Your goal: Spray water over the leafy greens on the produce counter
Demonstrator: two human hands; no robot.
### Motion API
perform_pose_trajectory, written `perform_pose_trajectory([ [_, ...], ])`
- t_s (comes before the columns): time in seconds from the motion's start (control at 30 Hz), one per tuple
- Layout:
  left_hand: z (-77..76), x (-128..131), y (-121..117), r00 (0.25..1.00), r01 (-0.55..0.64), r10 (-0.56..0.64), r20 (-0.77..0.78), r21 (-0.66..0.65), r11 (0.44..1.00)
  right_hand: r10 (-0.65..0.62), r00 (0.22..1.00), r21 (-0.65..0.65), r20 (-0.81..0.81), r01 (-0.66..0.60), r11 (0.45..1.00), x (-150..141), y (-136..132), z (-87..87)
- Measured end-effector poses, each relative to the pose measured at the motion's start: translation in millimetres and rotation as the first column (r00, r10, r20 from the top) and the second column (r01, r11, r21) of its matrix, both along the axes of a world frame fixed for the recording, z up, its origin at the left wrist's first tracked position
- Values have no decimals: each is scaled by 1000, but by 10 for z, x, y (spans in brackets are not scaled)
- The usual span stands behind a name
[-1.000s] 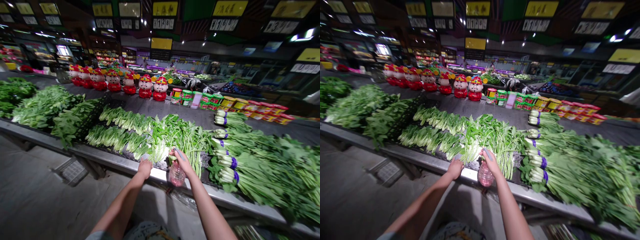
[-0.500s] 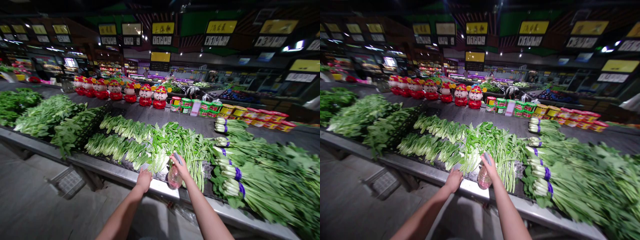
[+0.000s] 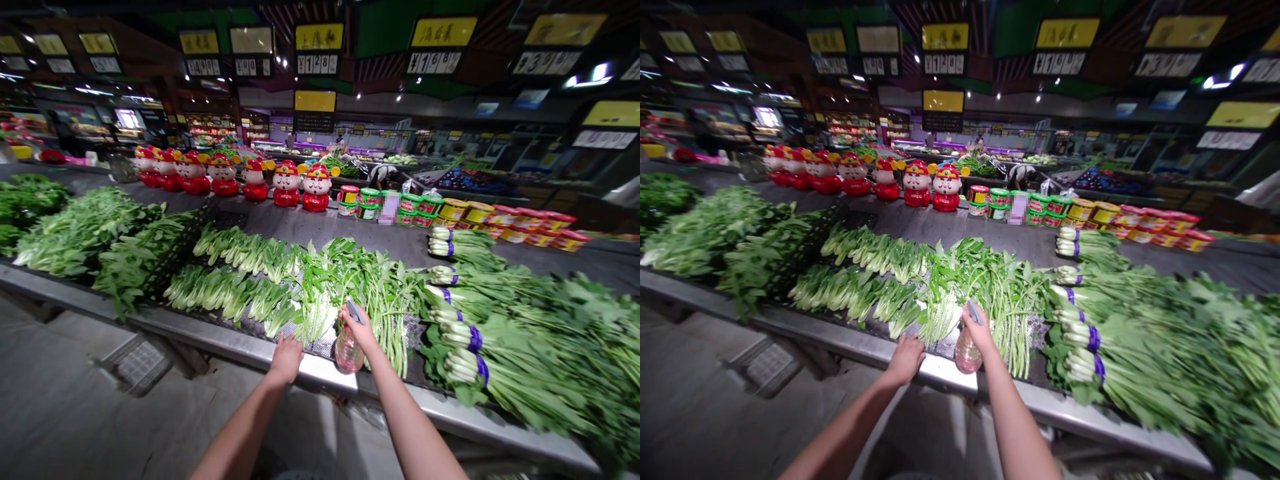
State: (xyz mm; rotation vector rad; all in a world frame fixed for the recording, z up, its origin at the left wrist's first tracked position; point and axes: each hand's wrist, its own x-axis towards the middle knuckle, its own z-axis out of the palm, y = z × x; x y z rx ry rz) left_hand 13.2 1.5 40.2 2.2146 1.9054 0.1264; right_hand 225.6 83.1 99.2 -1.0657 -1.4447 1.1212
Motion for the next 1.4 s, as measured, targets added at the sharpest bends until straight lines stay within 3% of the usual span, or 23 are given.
perform_pose_trajectory([
  [0.3,-20,-17,-4,1000,7,-7,1,7,1000,-48,995,59,-88,53,997,0,75,-174],
  [0.73,-13,-42,-14,999,32,-32,-14,-7,999,-151,988,102,-24,152,983,-20,24,-119],
  [0.93,67,-40,13,999,29,-31,-38,-40,999,-166,983,60,-77,171,984,213,59,66],
  [1.1,129,103,52,998,17,-19,-55,-42,999,-207,978,81,-30,209,975,476,88,266],
  [1.4,150,435,53,995,97,-98,-24,-50,994,-185,983,60,17,184,981,668,32,244],
])
